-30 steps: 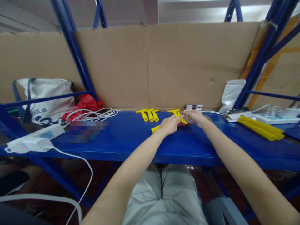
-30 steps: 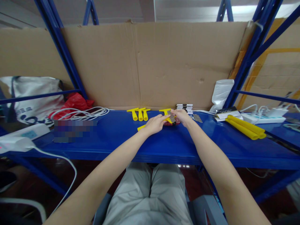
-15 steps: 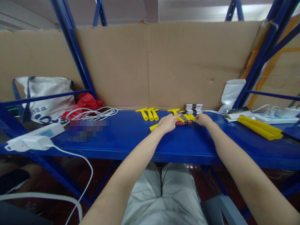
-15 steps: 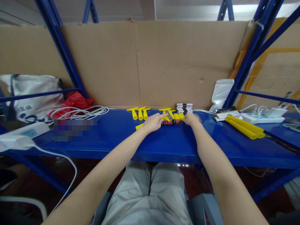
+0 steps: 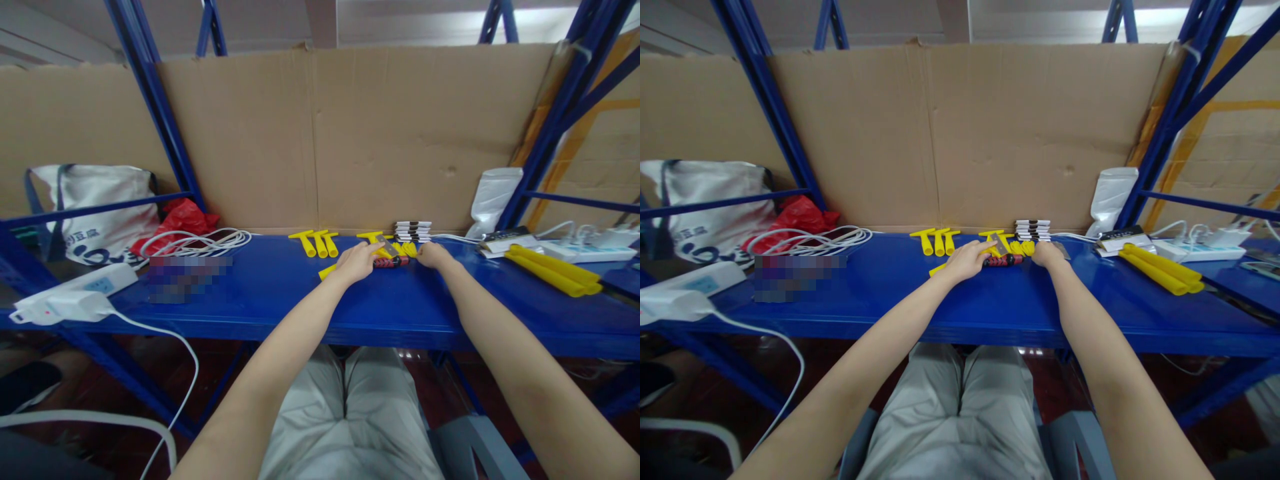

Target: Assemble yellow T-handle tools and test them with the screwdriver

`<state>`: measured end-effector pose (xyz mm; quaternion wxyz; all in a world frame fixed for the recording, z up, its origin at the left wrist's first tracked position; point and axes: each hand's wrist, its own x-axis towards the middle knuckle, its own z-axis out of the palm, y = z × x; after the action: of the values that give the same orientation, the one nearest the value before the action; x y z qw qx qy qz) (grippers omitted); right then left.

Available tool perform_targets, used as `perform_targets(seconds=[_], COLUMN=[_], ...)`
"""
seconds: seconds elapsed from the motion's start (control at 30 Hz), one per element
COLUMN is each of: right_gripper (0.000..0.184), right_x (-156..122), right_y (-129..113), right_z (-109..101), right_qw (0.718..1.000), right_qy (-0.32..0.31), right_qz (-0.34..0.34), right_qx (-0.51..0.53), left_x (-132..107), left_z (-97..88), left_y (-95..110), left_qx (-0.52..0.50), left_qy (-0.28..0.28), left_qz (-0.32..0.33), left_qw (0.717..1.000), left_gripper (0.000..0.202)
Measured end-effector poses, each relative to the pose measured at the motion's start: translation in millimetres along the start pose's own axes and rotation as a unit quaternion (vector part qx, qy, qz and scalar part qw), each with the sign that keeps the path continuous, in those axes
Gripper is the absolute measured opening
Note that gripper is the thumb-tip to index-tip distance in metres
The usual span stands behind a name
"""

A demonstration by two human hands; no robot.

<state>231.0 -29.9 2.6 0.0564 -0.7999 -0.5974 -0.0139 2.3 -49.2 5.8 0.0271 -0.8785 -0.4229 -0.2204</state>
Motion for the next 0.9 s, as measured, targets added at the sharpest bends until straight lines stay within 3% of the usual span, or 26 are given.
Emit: perform_targets(seconds=[0.27, 0.9], right_gripper=[0.047, 0.031], right_x=[1, 7], right_y=[-5, 5], right_z=[4, 6], right_qw=[1.000, 0.992], right_qy=[0.017, 0.031], right_qz=[0.023, 0.049], right_qx=[-0.005, 0.115], left_x=[-1, -1], left_z=[-0.3, -0.5], left_y=[2, 1], left_qx=[0.003, -0.008], left_qy=[-0.003, 0.000], left_qz=[-0.003, 0.001], left_qw=[1.000, 1.000], left_gripper=[0.043, 0.043])
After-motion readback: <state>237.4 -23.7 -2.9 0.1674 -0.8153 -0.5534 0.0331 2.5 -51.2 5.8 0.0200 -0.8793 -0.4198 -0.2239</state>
